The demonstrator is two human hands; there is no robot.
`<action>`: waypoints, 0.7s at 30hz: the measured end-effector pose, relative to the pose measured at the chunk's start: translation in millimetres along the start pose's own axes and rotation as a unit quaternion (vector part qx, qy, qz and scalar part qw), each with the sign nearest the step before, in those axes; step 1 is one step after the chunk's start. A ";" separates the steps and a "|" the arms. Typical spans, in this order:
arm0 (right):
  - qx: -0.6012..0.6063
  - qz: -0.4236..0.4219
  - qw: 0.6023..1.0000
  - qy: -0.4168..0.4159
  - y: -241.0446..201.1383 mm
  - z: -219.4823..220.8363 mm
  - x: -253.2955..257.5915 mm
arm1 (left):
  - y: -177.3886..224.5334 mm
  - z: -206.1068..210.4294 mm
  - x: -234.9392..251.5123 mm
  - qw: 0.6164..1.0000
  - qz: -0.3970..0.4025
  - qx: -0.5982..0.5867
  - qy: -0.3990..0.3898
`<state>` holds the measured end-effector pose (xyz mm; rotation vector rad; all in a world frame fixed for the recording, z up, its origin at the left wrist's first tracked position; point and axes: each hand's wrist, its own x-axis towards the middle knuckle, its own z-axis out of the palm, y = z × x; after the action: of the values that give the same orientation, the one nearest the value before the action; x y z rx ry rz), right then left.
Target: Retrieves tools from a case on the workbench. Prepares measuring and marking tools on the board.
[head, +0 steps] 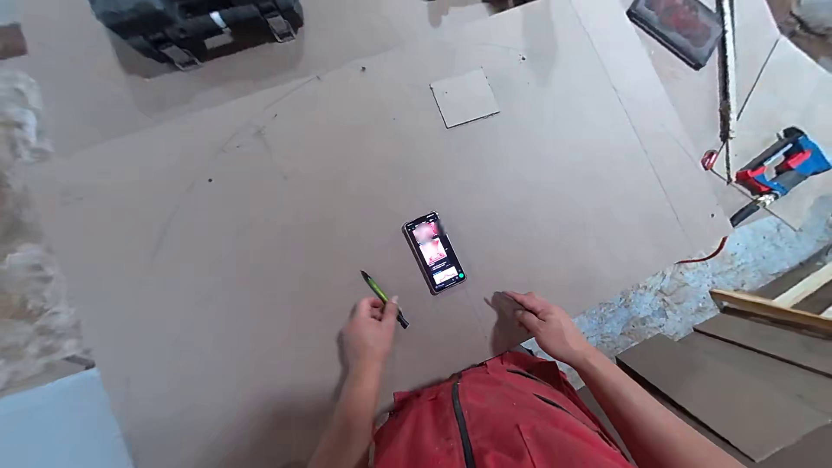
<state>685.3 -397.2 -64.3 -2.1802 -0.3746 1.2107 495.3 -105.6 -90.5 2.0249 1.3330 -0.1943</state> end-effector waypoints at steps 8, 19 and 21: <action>0.068 -0.024 0.997 -0.030 -10.1 26.7 -42.8 | 9.8 -6.5 -5.4 0.991 0.010 0.111 -0.079; -0.022 -0.056 0.998 0.001 25.9 -12.7 -33.1 | -81.5 8.8 -69.4 0.960 -0.028 -0.270 -0.074; -0.059 -0.077 0.995 0.006 20.6 -39.1 -8.0 | -75.0 12.9 -86.6 0.950 -0.044 -0.305 -0.059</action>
<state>712.8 -431.8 -56.5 -2.2115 -0.6126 1.1160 394.5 -161.3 -94.0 1.4138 1.2196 0.0569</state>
